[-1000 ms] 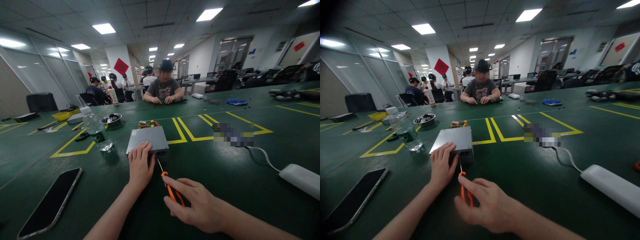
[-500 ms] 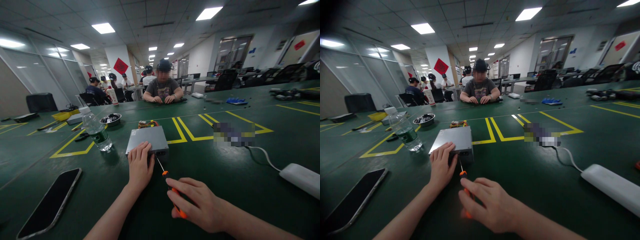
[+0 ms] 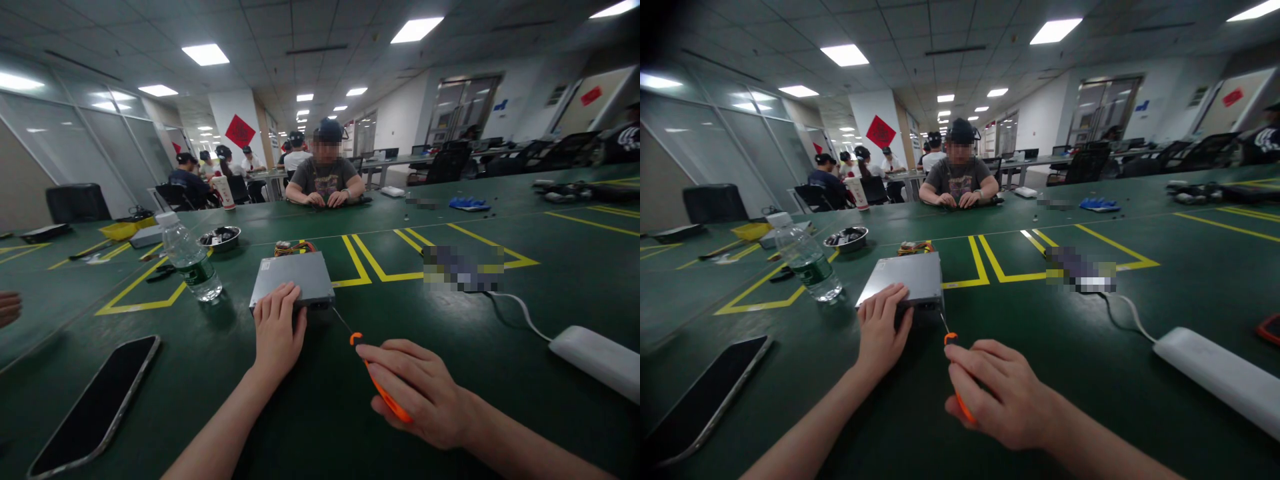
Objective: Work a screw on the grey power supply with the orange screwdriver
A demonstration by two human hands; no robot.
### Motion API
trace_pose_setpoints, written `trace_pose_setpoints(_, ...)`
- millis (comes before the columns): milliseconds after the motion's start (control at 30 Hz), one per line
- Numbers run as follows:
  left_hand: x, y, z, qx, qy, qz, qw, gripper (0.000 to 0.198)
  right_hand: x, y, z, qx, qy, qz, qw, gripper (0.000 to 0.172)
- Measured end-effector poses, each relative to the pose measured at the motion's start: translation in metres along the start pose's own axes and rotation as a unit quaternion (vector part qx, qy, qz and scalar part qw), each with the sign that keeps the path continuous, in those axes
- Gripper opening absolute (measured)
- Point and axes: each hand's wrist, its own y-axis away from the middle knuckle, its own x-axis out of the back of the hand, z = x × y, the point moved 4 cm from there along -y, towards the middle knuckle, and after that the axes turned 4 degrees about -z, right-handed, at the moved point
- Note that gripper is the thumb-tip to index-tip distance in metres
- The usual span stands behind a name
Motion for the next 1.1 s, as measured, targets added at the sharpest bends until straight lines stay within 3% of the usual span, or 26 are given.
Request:
trace_pose_setpoints(333,0.0,0.001,0.001,0.0,0.003,0.004,1.0,0.031,-0.002,0.0,0.0,0.002,0.003,-0.009,1.0,0.015)
trace_pose_setpoints(567,0.001,0.001,0.001,-0.001,0.001,0.002,1.0,0.031,-0.007,-0.008,-0.016,-0.026,-0.011,-0.004,1.0,0.012)
trace_pose_setpoints(633,0.001,0.0,0.001,-0.001,-0.001,0.0,1.0,0.031,-0.009,-0.008,-0.019,-0.026,-0.035,-0.035,0.998,0.008)
trace_pose_setpoints(800,0.0,0.0,0.0,-0.001,0.003,0.008,1.0,0.032,-0.012,-0.009,-0.021,-0.02,-0.075,-0.127,0.989,0.028)
trace_pose_setpoints(1000,-0.001,0.001,-0.001,-0.002,0.002,0.011,1.0,0.03,-0.016,-0.005,-0.022,-0.021,-0.094,-0.045,0.994,0.021)
trace_pose_setpoints(1100,0.0,0.001,0.0,-0.004,0.002,0.009,1.0,0.031,-0.018,-0.005,-0.021,-0.029,-0.107,-0.03,0.993,0.026)
